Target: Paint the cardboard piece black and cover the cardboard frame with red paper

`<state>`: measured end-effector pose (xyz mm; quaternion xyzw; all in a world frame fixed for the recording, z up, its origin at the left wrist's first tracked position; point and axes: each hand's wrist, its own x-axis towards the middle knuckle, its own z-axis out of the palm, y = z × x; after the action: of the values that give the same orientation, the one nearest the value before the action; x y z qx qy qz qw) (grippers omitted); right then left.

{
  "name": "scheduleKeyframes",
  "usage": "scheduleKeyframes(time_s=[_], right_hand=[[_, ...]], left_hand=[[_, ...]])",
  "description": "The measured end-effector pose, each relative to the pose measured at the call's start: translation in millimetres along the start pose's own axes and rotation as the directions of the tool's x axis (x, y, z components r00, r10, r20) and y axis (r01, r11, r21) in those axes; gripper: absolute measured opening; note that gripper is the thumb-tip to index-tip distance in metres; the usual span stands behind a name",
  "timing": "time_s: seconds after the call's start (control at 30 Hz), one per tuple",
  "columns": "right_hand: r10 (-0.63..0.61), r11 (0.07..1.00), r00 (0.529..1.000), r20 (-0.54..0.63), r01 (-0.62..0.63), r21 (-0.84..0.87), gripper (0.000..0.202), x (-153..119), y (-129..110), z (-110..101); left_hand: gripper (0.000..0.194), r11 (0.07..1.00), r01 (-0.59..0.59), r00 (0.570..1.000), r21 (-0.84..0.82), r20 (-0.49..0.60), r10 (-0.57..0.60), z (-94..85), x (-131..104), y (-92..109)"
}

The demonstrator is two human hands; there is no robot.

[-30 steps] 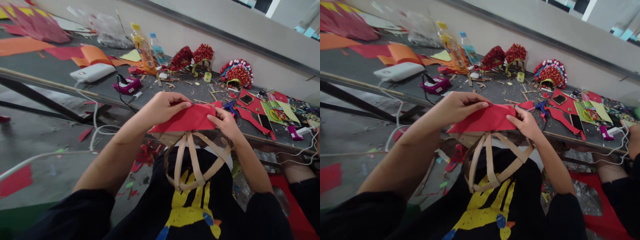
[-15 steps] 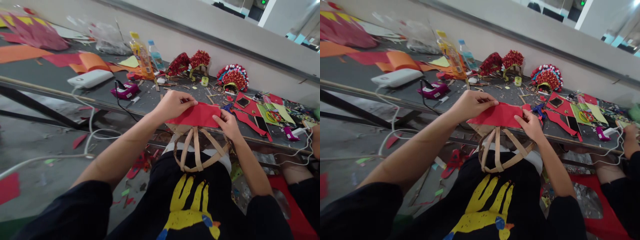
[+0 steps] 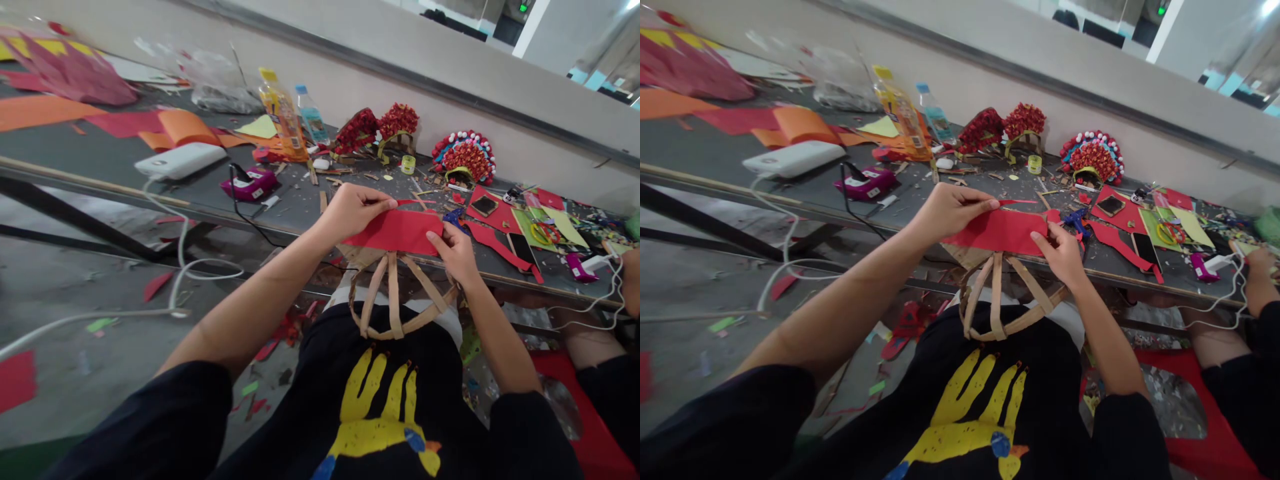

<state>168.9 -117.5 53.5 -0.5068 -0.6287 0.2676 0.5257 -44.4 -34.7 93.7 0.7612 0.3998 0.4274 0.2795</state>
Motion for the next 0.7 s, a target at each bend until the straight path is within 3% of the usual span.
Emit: scheduleKeyframes(time_s=[0.17,0.33,0.7], right_hand=[[0.012,1.000,1.000,-0.018,-0.011,0.013,0.032,-1,0,-4],[0.005,1.000,1.000,-0.009,-0.005,0.009,0.038,-3,-2,-2],[-0.039,0.997,0.998,-0.046,0.035,-0.070,0.039,-9,2,2]], left_hand=[[0.036,0.997,0.017,1.000,-0.075,0.015,-0.016,-5.9,3,-8],[0.030,0.995,-0.009,0.999,-0.099,0.033,0.012,-4.3,-2,-4],[0.021,0.994,0.021,0.988,-0.103,-0.152,-0.037,5.9,-3,1]])
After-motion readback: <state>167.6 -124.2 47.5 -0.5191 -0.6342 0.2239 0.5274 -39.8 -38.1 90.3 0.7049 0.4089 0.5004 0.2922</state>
